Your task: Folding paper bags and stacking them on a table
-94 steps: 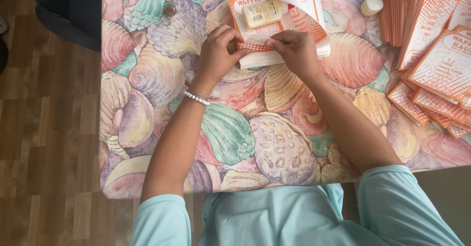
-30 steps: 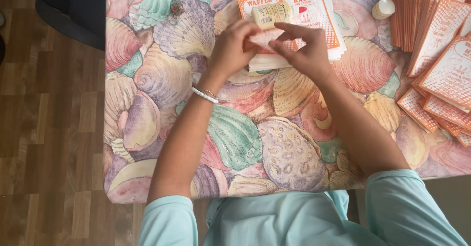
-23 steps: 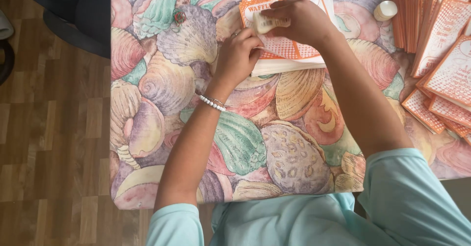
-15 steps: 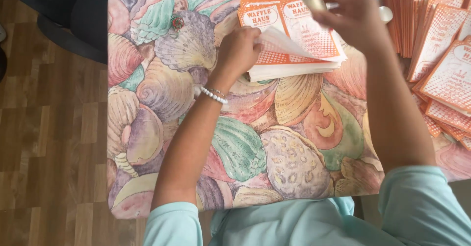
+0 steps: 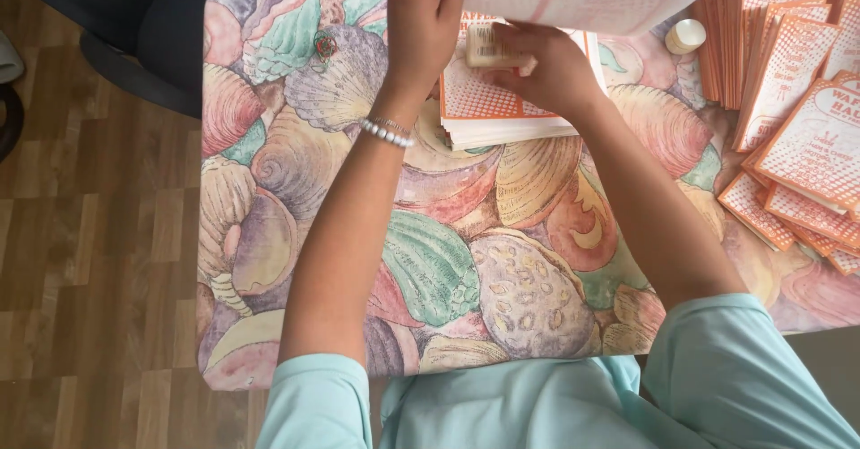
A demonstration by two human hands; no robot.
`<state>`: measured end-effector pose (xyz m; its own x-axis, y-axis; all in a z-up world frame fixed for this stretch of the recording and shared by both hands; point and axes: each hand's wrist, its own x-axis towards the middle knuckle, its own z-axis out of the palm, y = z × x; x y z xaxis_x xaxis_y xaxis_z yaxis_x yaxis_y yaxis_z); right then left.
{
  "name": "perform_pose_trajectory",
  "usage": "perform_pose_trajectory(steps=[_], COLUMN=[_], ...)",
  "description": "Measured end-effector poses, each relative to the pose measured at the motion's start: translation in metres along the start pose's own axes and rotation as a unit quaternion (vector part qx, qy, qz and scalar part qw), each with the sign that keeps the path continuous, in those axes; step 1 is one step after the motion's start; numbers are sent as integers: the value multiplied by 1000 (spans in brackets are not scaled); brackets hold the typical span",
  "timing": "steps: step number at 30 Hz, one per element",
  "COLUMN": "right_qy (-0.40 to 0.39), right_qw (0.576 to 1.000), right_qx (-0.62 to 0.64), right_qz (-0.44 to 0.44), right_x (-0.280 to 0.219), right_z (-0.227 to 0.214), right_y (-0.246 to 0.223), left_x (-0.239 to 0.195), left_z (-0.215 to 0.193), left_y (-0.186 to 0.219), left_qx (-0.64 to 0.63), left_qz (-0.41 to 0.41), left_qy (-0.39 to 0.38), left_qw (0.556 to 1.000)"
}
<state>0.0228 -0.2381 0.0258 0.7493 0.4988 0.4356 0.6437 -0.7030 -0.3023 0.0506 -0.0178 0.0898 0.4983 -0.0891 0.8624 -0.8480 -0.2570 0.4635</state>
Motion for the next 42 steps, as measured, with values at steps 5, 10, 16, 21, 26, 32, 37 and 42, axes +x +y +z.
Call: perform_pose_trajectory(steps=[5,10,16,21,26,32,37,42], right_qy=[281,201,100,54,179,239,265,273], right_qw=[931,888,802,744,850,850,840,839], right_qx=[184,404,560,640,393,429,405,423], right_qz=[147,86,184,182,301,194,245,205], right_x=[-58,-96,-86,-120,-126,-128,-138,-127], right_z=[-53,-71,-70,-35,-54,-48,-33,-42], right_y=[-43,-41,-88,-57,-63,-68,-66,-90], left_x=[-32,-47,-80,-98,-95,-120,-114,-124], left_z=[-24,-41,-45,-44,-53,-49,-40,-39], left_y=[29,73,84,82,103,99,118,114], left_qx=[-7,-38,-213,-200,-206,-153,-154,-149], left_qz=[-129,-137,-254,-310,-322,-308,-301,-306], left_qy=[-23,-40,-40,-1,10,11,-5,-3], left_qw=[991,989,943,929,924,939,941,940])
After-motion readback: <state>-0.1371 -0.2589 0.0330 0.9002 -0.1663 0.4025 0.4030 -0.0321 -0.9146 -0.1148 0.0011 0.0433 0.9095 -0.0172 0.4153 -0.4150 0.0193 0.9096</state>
